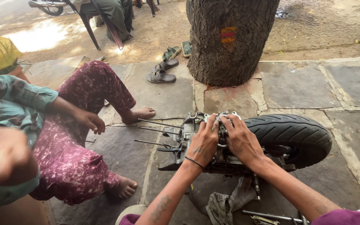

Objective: Assembling and checking the head and cylinder components of a motorcycle engine.

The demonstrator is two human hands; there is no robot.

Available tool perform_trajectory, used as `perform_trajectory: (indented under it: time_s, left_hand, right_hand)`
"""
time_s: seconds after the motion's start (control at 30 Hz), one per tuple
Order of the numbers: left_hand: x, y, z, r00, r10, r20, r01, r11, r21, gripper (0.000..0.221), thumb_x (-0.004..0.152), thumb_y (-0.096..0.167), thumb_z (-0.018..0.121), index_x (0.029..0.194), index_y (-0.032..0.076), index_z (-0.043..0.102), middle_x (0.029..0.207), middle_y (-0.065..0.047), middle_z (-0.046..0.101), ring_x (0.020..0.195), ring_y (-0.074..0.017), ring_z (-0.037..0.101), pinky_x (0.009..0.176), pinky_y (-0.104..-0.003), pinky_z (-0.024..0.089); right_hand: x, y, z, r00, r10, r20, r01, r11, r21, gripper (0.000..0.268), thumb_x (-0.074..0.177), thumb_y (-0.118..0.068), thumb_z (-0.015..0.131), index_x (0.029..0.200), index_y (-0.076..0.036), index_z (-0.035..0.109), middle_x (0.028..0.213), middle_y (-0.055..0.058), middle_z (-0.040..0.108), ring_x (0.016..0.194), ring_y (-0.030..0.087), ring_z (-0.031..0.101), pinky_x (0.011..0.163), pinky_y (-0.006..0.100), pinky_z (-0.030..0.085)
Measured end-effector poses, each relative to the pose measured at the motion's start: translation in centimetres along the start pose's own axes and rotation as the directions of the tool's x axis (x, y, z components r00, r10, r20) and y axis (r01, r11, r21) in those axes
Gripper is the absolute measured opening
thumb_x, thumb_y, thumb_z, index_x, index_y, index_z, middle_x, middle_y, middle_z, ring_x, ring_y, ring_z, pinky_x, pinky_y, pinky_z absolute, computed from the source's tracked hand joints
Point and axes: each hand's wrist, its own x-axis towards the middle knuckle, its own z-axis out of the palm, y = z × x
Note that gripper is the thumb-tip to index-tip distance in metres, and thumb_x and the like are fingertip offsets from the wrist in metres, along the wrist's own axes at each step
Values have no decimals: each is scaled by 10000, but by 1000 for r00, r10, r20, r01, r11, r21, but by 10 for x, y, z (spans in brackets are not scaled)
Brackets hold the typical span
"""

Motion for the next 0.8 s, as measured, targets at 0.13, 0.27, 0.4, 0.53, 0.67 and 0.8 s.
perform_trajectory:
  time_s: [0.13,0.27,0.4,0.53,0.67,0.8]
  left_hand:
    - [-3,-1,-3,1000,1,-3,-1,997,-79,413,816,-70,586,1224,-136,599,1433,-227,502,1149,-374,598,877,-411,578]
    - [-7,-12,15,996,48,-71,-51,998,-33,440,767,-49,587,1206,-27,621,1418,-225,515,1171,-376,598,952,-426,556]
    - [0,-6,7,999,-34,-4,34,998,-57,564,821,-64,570,1382,-74,512,1409,-229,514,1186,-360,598,919,-402,561]
    - [2,-1,1,1000,-2,6,2,1000,23,551,759,-63,596,1305,-100,531,1422,-233,513,1160,-367,601,860,-388,569]
    - [0,-8,9,995,-24,98,20,999,39,415,808,-56,595,1221,-97,589,1421,-209,522,1135,-335,616,865,-358,580]
    - [-7,-15,14,998,26,64,-26,1000,3,351,823,-40,600,1173,-51,617,1418,-198,525,1141,-321,621,903,-364,579]
  right_hand:
    - [-4,8,15,998,-53,-29,52,998,-32,485,796,59,617,1279,15,603,1294,233,555,1139,408,602,897,444,567]
    - [-7,22,24,996,-60,-72,57,997,-43,354,837,24,580,1178,-26,659,1290,200,604,1174,393,611,947,445,556]
    - [-9,18,28,997,-18,-78,11,995,-97,203,964,-41,612,1150,34,636,1305,209,592,1146,395,614,923,455,561]
    - [-5,6,13,997,-49,-62,49,999,0,436,794,67,591,1227,53,635,1309,237,558,1150,442,587,831,446,596]
    - [-7,14,22,999,-26,-18,27,999,28,353,867,60,578,1216,23,622,1325,215,561,1172,389,606,852,406,625]
    - [-6,3,11,999,-6,-33,5,1000,-20,371,846,40,602,1218,44,600,1338,223,557,1164,411,595,815,424,612]
